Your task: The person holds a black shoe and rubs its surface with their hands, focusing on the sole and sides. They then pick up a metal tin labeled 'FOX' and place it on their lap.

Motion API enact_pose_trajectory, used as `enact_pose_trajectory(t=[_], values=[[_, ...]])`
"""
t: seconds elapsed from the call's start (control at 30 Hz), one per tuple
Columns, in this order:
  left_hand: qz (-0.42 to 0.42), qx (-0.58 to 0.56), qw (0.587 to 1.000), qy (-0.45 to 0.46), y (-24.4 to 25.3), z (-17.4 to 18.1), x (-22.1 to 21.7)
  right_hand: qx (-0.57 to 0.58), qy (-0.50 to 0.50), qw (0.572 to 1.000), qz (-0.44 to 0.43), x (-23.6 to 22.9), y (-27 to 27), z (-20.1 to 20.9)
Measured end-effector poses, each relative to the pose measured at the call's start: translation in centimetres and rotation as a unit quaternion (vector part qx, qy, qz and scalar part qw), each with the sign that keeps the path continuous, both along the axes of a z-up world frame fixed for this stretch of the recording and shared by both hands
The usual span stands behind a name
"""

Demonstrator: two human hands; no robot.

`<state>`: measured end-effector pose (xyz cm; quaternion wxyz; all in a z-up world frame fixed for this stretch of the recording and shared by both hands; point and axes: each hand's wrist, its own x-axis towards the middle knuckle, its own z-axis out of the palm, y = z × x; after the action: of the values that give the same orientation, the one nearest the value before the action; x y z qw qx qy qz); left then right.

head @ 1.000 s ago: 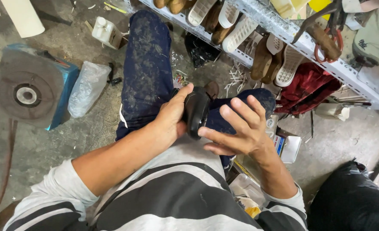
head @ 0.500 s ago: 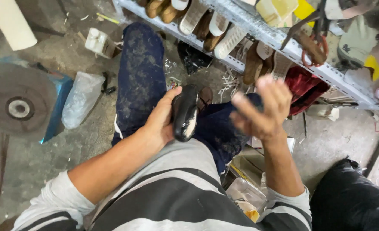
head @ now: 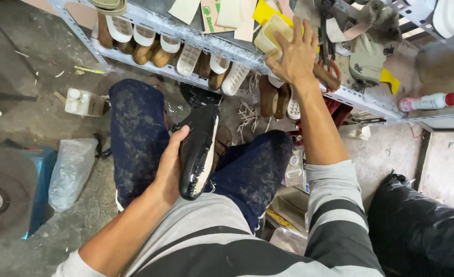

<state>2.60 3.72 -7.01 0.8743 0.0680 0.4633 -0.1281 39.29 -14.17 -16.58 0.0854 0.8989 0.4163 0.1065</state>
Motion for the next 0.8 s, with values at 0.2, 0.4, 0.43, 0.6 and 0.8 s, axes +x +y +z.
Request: enact_pose_trajectory(t=[0.2, 0.4, 0.43, 0.6, 0.8], values=[[-0.032, 0.05, 0.998, -0.018, 0.6, -3.6, 0.4, 0.182, -0.112, 0.977, 0.017, -4.1, -0.4, 3.4], [-0.03, 0.125, 0.984, 0.127, 0.0, -6.0, 2.2, 0.171, -0.111, 0.978, 0.055, -7.2, -4.9, 0.7], [-0.02, 0.123, 0.983, 0.137, -0.1, -5.6, 2.6, 0.173, -0.1, 0.978, 0.064, -10.0, -4.4, 3.5], [-0.14, 0.219, 0.953, 0.157, -1.1, -4.0, 2.0, 0.413, 0.249, 0.854, 0.196, -23.5, -3.4, 9.5], [-0.178, 0.217, 0.952, 0.119, -3.1, -7.2, 1.2, 0.429, 0.279, 0.808, 0.293, -30.0, -3.9, 3.7]])
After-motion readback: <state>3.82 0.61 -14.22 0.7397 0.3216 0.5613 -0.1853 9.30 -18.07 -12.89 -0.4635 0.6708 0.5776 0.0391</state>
